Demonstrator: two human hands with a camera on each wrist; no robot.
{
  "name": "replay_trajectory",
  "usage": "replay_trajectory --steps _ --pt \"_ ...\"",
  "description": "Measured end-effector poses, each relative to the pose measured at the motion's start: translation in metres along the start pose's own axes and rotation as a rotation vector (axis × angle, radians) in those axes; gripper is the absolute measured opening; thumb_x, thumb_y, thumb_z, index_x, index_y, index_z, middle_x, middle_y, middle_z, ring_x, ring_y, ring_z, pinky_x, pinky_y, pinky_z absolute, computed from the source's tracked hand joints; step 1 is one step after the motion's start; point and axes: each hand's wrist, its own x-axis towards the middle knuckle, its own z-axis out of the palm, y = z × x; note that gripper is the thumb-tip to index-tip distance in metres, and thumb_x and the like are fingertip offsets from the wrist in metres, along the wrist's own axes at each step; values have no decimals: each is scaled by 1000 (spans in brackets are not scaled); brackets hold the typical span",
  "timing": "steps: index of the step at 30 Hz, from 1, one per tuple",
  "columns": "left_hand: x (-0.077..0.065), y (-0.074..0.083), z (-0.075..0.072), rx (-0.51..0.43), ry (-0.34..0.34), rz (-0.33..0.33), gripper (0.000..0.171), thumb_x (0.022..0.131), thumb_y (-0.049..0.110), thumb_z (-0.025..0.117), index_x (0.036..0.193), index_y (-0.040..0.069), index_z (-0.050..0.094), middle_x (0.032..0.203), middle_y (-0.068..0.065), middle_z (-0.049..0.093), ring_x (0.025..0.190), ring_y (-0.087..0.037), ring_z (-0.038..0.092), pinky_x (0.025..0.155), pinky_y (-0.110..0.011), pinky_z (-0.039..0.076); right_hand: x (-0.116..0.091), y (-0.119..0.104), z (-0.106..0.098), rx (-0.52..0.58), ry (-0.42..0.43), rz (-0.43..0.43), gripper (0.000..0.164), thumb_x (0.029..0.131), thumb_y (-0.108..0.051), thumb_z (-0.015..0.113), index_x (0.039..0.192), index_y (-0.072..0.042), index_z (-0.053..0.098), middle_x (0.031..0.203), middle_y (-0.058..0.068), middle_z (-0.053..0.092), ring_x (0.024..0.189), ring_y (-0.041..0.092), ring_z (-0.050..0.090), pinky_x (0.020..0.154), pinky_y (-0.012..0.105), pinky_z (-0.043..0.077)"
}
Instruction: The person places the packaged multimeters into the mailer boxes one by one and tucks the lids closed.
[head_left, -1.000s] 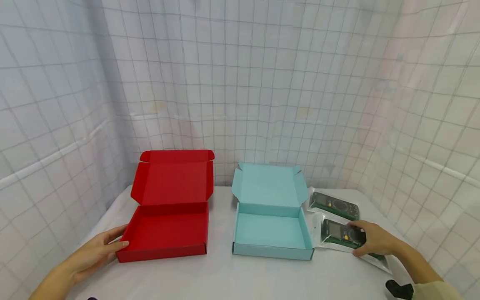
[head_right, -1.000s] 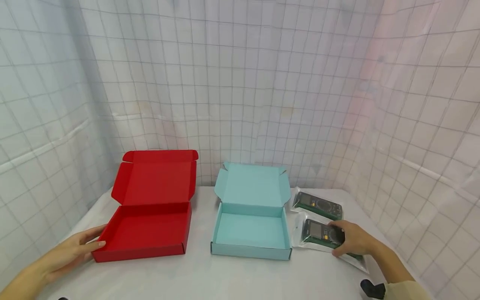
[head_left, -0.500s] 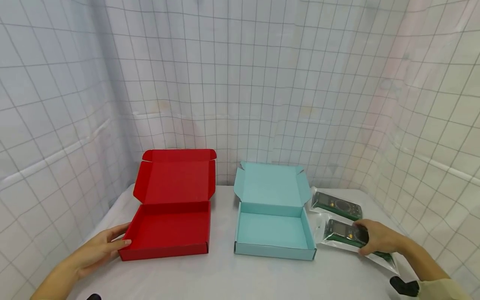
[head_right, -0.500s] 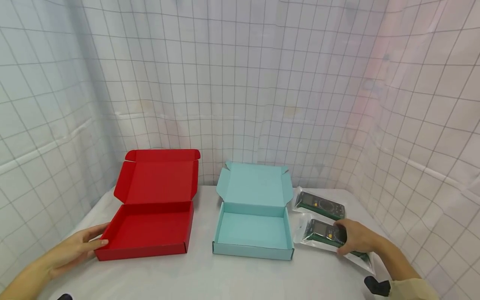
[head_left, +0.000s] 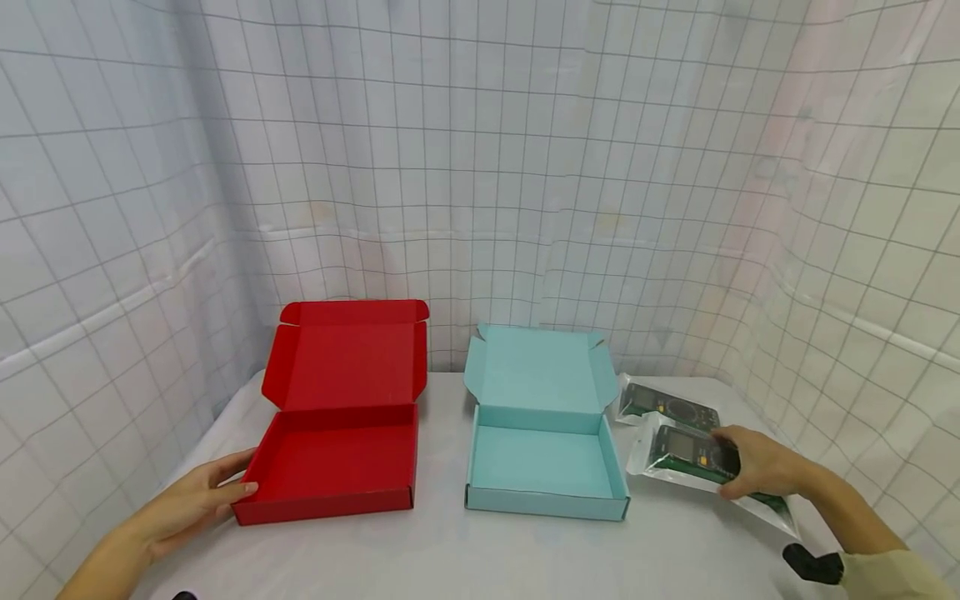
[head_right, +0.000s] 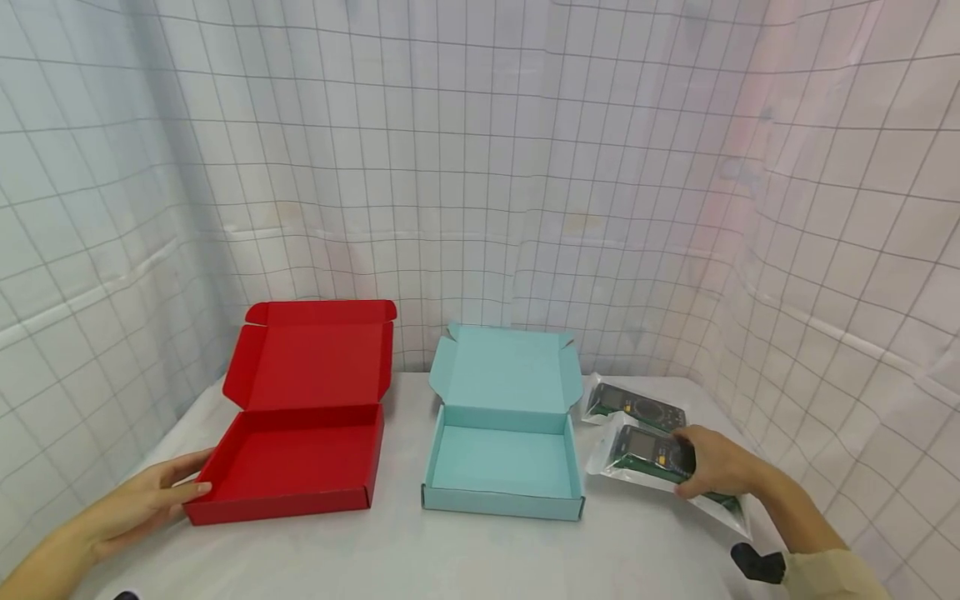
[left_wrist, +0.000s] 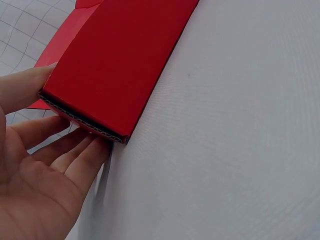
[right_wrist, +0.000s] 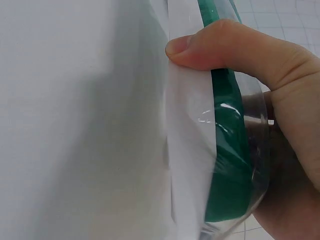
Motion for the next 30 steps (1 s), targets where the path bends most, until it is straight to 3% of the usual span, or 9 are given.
replay_trajectory --steps 5,9,12,18,26,30 --pt "0 2 -1 0 4 -11 77 109 11 49 155 -16 -6 152 -11 33 120 -4 56 102 -30 51 4 -6 -8 14 13 -13 89 69 -28 92 135 15 49 116 11 59 96 22 54 74 36 49" --pt "1 3 0 8 11 -25 78 109 12 50 156 -16 -6 158 -27 19 119 -4 55 102 -32 51 10 -12 -13 11 21 -24 88 70 -28 92 136 13 49 116 10 58 96 22 53 75 39 50" --pt "2 3 1 9 13 -33 78 109 12 50 156 -16 -6 159 -31 10 119 -4 55 102 -32 51 16 -21 -17 12 31 -38 88 70 -28 92 136 11 50 118 10 58 98 24 54 77 42 51" --pt "1 2 2 3 15 -40 78 109 12 50 156 -15 -7 160 -32 7 120 -5 54 102 -32 51 28 -36 -23 14 36 -67 89 70 -30 90 137 10 49 119 9 57 100 24 53 78 42 51" --pt "0 2 2 4 18 -37 78 109 12 50 156 -15 -6 158 -25 21 120 -6 54 102 -32 51 37 -46 -26 25 42 -89 87 71 -27 90 138 10 48 118 9 56 99 24 53 77 40 51" --pt "0 2 2 -4 21 -39 78 109 12 50 156 -15 -7 158 -27 19 120 -6 54 102 -33 51 39 -52 -31 33 48 -103 87 71 -28 90 137 10 48 118 9 56 99 24 53 77 38 52"
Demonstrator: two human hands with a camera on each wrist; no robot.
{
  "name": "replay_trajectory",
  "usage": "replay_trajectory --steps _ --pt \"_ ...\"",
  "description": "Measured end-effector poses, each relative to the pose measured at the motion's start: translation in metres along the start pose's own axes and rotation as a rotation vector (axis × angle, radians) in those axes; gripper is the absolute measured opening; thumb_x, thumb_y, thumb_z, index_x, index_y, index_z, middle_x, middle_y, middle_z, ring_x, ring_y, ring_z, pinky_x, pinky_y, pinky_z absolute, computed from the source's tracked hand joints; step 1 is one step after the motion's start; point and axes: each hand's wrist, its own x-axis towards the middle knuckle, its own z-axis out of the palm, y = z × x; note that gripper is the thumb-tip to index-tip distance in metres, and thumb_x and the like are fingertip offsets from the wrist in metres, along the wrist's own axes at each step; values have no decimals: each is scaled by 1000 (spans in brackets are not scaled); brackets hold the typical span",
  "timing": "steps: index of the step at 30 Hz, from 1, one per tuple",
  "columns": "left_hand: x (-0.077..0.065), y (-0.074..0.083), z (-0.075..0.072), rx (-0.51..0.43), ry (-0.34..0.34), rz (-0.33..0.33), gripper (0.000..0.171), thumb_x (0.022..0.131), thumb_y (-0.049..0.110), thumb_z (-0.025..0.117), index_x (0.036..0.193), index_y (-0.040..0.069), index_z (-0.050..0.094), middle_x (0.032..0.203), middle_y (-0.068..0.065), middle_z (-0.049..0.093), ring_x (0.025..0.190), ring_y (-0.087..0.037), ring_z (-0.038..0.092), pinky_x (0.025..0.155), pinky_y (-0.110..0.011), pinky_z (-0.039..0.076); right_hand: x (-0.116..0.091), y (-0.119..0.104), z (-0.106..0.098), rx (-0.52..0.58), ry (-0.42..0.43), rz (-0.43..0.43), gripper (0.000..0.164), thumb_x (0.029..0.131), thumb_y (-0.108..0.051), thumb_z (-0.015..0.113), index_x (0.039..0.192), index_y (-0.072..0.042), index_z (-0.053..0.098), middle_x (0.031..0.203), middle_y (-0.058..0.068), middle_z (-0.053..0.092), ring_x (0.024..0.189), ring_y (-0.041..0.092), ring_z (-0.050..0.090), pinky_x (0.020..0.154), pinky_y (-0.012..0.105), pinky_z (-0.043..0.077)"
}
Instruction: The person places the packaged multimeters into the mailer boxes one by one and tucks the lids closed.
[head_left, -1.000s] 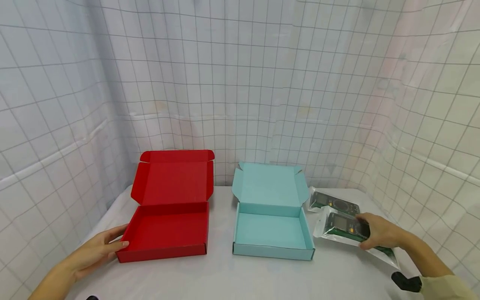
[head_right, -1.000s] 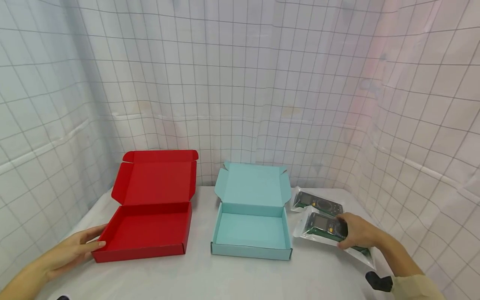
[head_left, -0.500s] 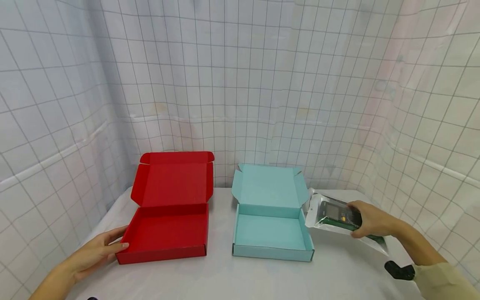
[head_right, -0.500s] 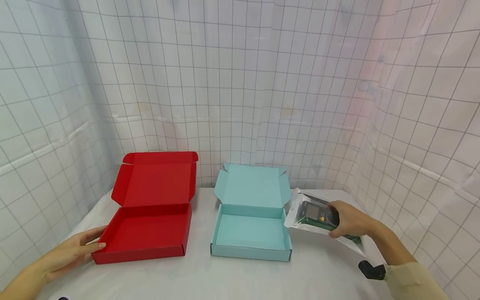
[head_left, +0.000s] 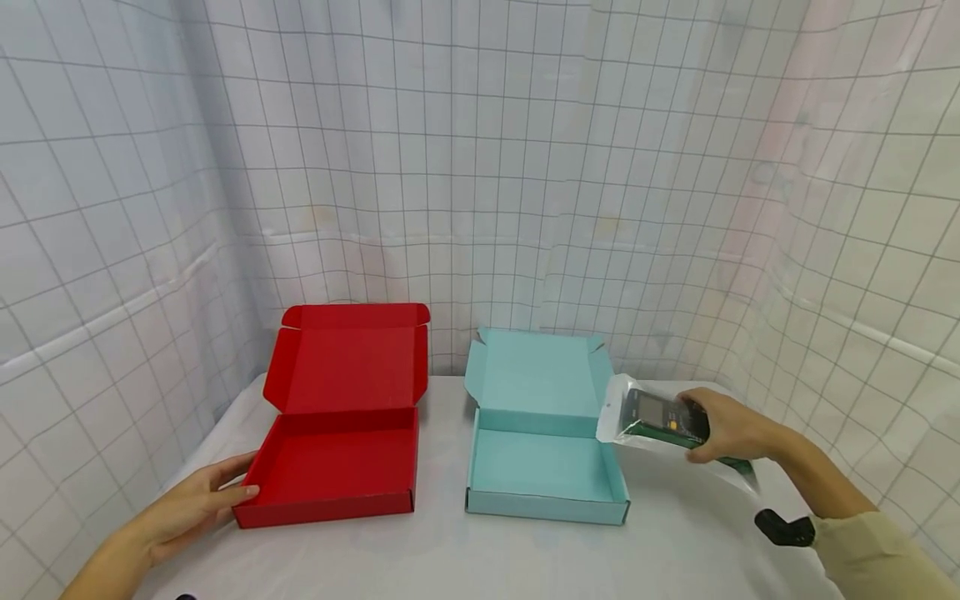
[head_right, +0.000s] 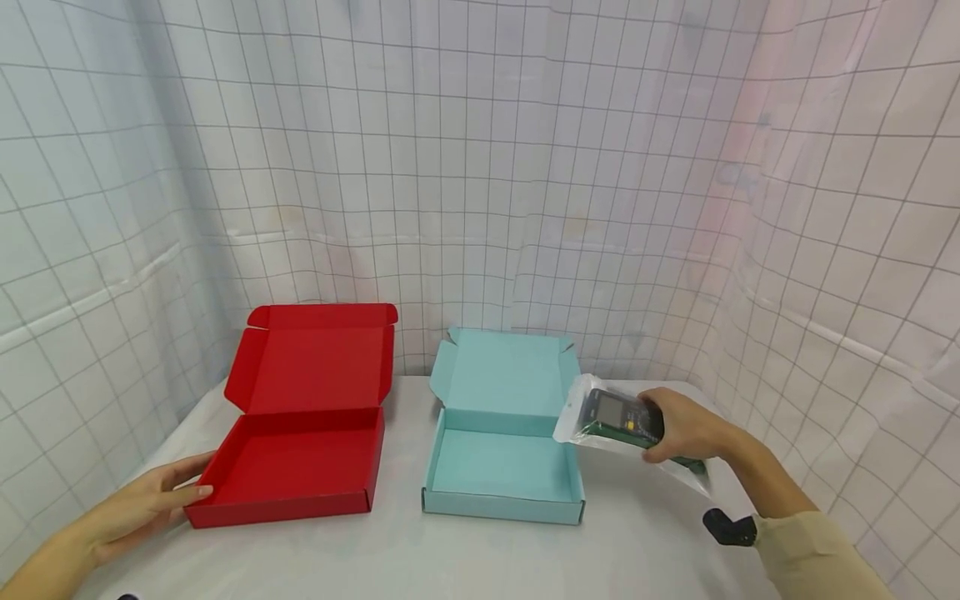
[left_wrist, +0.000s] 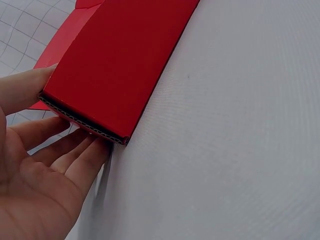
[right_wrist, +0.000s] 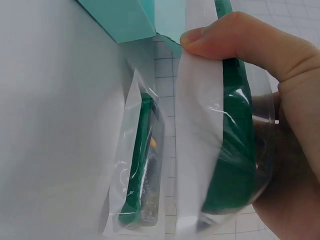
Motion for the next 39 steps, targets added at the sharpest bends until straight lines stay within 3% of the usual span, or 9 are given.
replay_trajectory --steps 4,11,18,25,32,39 --pt "1 1 0 0 -1 2 79 109 12 50 155 -16 -7 158 -29 14 119 -6 55 102 -33 51 5 -5 -5 2 6 -22 84 70 -28 90 135 8 50 114 7 57 97 24 53 74 36 52" --pt "1 1 0 0 -23 17 78 109 11 49 155 -16 -8 154 -16 29 120 -7 56 102 -31 51 18 -11 -4 -28 6 -36 85 69 -30 91 135 6 52 112 4 57 96 22 53 75 37 51" --pt "3 -1 3 7 -23 4 78 109 11 50 156 -16 -6 157 -24 21 120 -6 55 102 -31 51 35 -24 2 -28 -29 -56 88 70 -34 89 138 6 51 115 4 58 99 22 54 78 39 50" --pt "7 3 5 5 -20 -12 80 109 13 51 156 -16 -7 160 -34 4 119 -6 54 102 -32 51 50 -38 10 -12 -51 -67 88 72 -31 88 140 7 49 116 4 57 97 22 54 78 38 50" --pt "4 2 2 19 -18 -25 80 109 13 50 155 -16 -8 160 -34 3 119 -5 54 102 -32 51 71 -57 18 -15 -88 -107 89 75 -32 87 143 7 48 122 7 57 101 22 54 82 43 51" --pt "1 4 1 7 11 -70 81 110 15 51 156 -15 -8 160 -35 3 119 -11 51 102 -39 52 91 -73 30 -6 -117 -146 89 76 -35 87 145 6 47 132 11 56 111 26 55 89 47 52"
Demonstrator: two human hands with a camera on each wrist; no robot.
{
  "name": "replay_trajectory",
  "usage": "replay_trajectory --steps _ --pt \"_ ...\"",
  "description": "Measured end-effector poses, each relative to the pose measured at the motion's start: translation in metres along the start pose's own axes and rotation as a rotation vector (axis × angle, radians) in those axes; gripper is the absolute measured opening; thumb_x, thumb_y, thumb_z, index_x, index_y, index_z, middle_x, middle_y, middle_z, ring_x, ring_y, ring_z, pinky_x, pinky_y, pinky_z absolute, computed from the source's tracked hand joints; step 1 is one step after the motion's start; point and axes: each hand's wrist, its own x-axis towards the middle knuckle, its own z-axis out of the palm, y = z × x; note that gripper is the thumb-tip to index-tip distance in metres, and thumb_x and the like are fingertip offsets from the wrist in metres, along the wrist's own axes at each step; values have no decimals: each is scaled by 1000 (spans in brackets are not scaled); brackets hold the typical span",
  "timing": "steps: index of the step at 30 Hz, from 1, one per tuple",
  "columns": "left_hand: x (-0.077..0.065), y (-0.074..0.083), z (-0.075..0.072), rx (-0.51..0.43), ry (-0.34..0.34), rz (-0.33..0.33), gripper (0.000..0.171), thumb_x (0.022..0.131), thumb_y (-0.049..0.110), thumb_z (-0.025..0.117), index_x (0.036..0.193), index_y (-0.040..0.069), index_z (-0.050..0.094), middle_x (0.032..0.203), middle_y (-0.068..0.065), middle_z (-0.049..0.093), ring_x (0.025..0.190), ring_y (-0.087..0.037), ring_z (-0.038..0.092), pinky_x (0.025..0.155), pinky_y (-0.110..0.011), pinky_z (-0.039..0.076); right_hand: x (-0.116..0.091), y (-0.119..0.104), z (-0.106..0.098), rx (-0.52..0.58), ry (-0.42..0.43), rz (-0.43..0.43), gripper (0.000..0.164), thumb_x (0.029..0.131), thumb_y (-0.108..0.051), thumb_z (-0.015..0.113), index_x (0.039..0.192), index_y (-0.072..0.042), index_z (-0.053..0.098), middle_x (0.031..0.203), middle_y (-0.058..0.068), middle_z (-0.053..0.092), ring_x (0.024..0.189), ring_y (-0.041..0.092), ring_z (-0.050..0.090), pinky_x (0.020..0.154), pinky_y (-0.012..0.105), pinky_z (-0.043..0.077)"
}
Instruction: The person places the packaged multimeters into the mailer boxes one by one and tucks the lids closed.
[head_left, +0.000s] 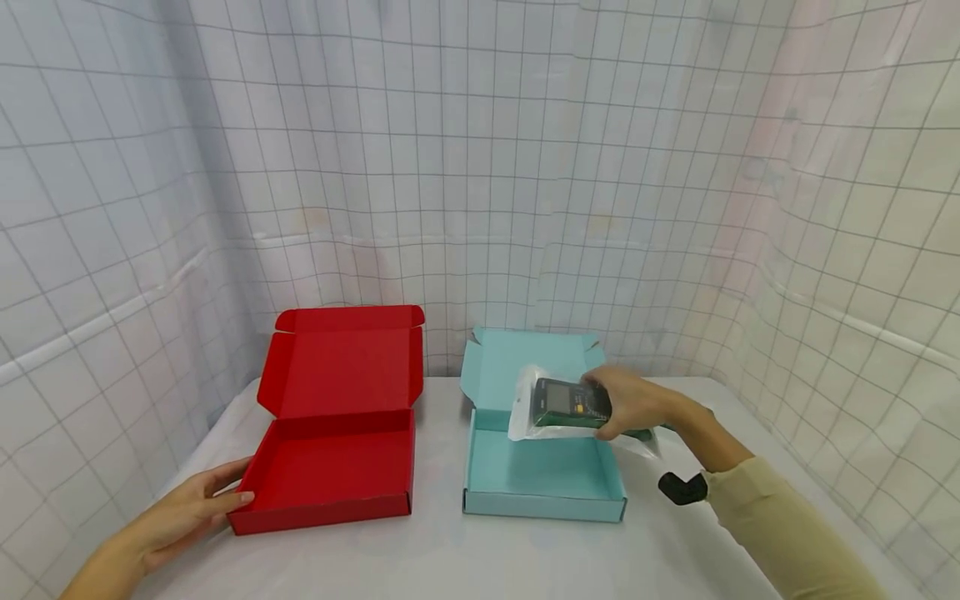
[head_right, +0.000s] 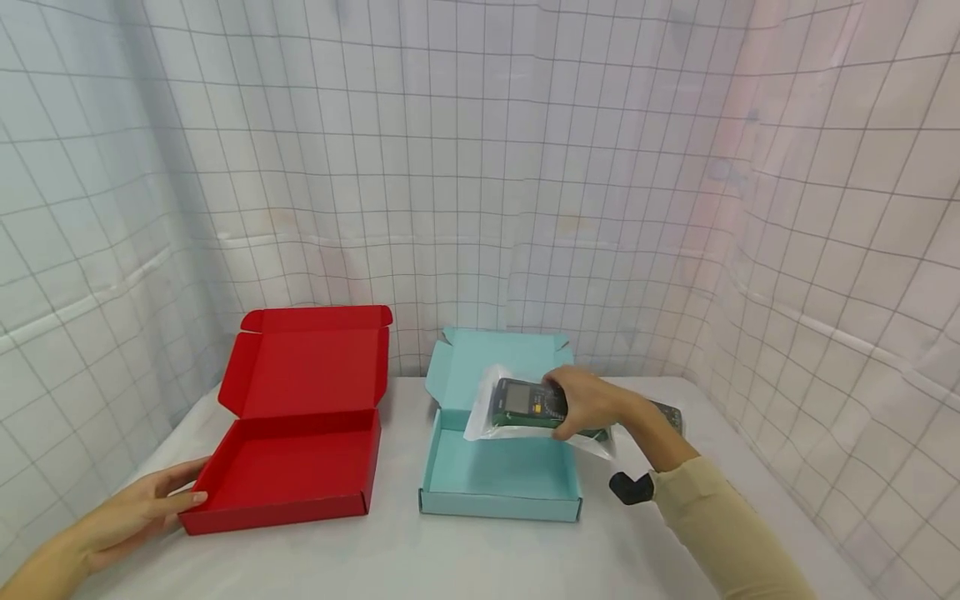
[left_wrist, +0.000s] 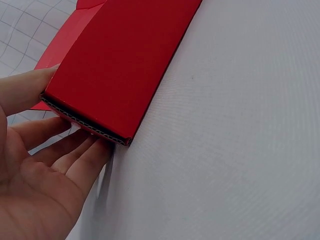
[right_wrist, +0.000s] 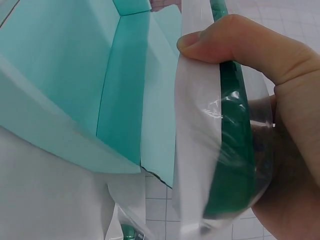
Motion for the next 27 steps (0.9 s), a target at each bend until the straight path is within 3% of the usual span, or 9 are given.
replay_trajectory --steps 8,27 --pt "0 -2 -3 5 1 -16 80 110 15 50 155 -15 -9 159 -36 4 119 -13 50 102 -42 52 19 -7 11 42 -36 -48 93 79 -36 85 149 8 42 142 17 50 118 29 53 93 51 51" --pt "3 -3 -4 -17 -33 -6 79 111 14 47 155 -14 -12 160 -34 1 119 -10 51 103 -42 51 66 -38 36 67 -72 -141 85 79 -36 84 147 -1 47 127 3 52 102 19 51 80 37 51"
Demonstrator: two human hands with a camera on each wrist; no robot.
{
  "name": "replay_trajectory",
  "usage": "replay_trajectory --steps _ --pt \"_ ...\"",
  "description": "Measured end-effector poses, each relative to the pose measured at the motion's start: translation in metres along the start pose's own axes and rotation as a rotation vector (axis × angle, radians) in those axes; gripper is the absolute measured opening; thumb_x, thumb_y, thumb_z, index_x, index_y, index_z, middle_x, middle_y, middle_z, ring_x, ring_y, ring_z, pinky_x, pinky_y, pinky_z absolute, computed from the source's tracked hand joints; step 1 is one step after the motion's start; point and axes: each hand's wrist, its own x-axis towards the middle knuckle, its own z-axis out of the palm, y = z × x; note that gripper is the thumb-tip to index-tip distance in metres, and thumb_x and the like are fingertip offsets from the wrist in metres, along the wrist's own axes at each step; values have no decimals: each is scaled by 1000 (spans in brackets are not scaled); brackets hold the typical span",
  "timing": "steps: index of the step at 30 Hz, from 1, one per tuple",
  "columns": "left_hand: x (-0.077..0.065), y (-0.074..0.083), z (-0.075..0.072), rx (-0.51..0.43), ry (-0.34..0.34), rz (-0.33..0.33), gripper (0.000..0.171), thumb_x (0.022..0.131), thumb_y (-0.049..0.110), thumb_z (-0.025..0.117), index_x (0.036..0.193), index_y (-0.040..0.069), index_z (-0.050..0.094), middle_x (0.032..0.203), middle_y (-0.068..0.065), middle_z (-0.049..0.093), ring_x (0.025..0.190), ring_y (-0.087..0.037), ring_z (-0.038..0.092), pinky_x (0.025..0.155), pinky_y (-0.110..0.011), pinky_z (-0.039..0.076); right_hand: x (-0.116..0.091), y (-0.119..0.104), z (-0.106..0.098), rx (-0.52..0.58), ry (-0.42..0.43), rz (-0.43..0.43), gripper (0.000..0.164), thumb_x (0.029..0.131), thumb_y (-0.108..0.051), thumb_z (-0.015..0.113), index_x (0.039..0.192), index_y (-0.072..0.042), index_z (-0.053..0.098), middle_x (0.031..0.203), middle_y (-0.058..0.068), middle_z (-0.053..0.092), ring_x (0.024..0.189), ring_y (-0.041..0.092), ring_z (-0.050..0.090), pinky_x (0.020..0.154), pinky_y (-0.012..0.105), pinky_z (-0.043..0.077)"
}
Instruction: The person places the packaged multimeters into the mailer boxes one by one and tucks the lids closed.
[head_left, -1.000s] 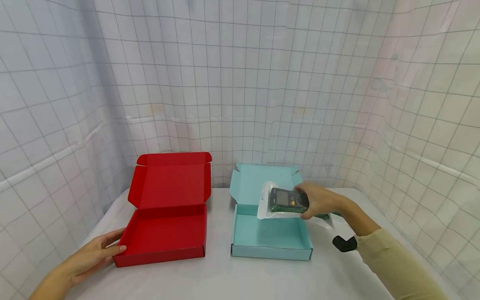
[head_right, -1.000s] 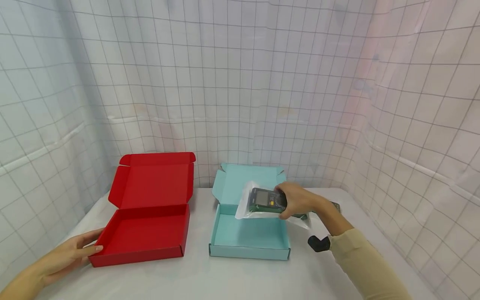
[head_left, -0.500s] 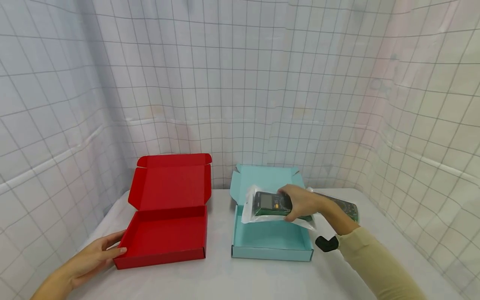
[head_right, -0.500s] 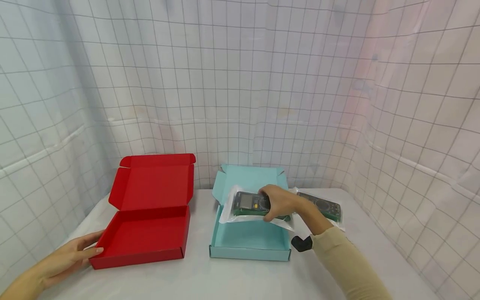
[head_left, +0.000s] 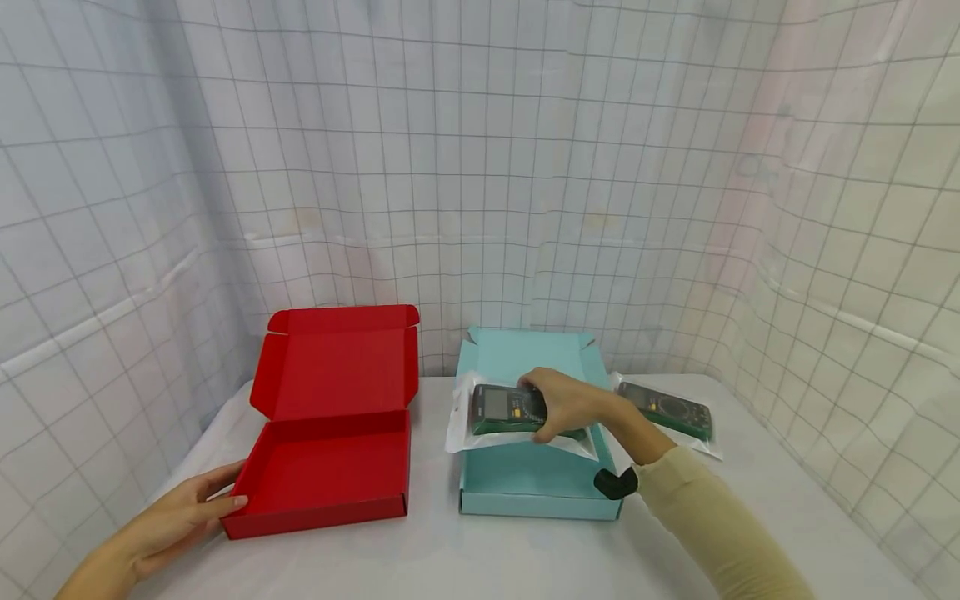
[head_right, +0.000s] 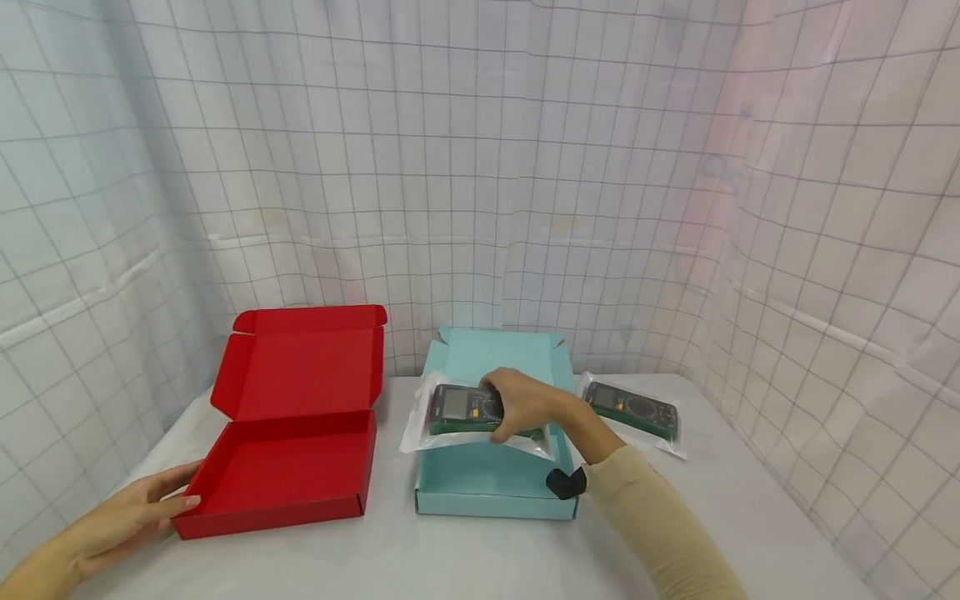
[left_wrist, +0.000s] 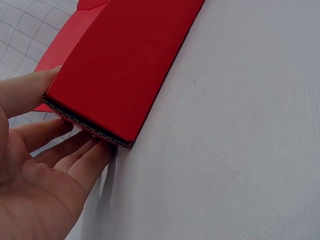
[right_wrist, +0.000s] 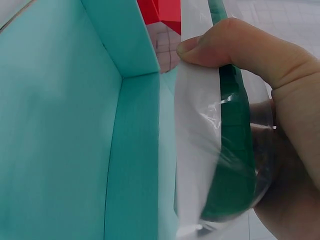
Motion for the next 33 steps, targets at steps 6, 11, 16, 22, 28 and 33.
replay_trajectory --steps 6,11,16,22,28,33 --pt "0 2 3 -10 1 -4 80 110 14 48 155 -14 -13 160 -35 -1 118 -8 51 103 -40 51 17 -10 4 -29 -16 -54 78 79 -35 84 141 -4 51 121 1 53 99 17 50 77 33 51" --pt "-1 1 1 4 -21 12 79 111 13 46 154 -15 -13 159 -29 12 118 -5 53 103 -36 51 30 -19 6 -32 -17 -71 78 78 -36 85 141 -5 52 120 0 53 100 17 50 79 34 50" --pt "0 -1 0 -4 -28 21 78 111 12 45 154 -15 -13 159 -26 16 119 -5 53 104 -36 51 44 -24 12 -28 -19 -82 75 78 -35 85 140 -7 53 120 -1 53 102 16 50 81 32 51" --pt "1 2 -2 0 -31 42 77 111 11 45 155 -16 -12 151 -8 32 120 -8 54 104 -36 51 58 -33 20 -2 -19 -101 77 76 -33 86 140 -6 52 121 0 53 102 16 50 81 30 51" --pt "2 2 1 8 -23 26 78 110 12 48 155 -16 -10 157 -25 18 120 -9 53 104 -38 51 72 -42 30 14 -23 -118 77 75 -31 87 138 -4 53 119 -2 54 105 14 49 82 26 51" --pt "0 -1 1 7 -7 -1 79 110 13 48 154 -16 -11 158 -32 10 118 -11 53 103 -41 52 85 -50 42 29 -38 -151 74 74 -31 86 135 -6 53 118 -3 55 107 12 49 84 23 52"
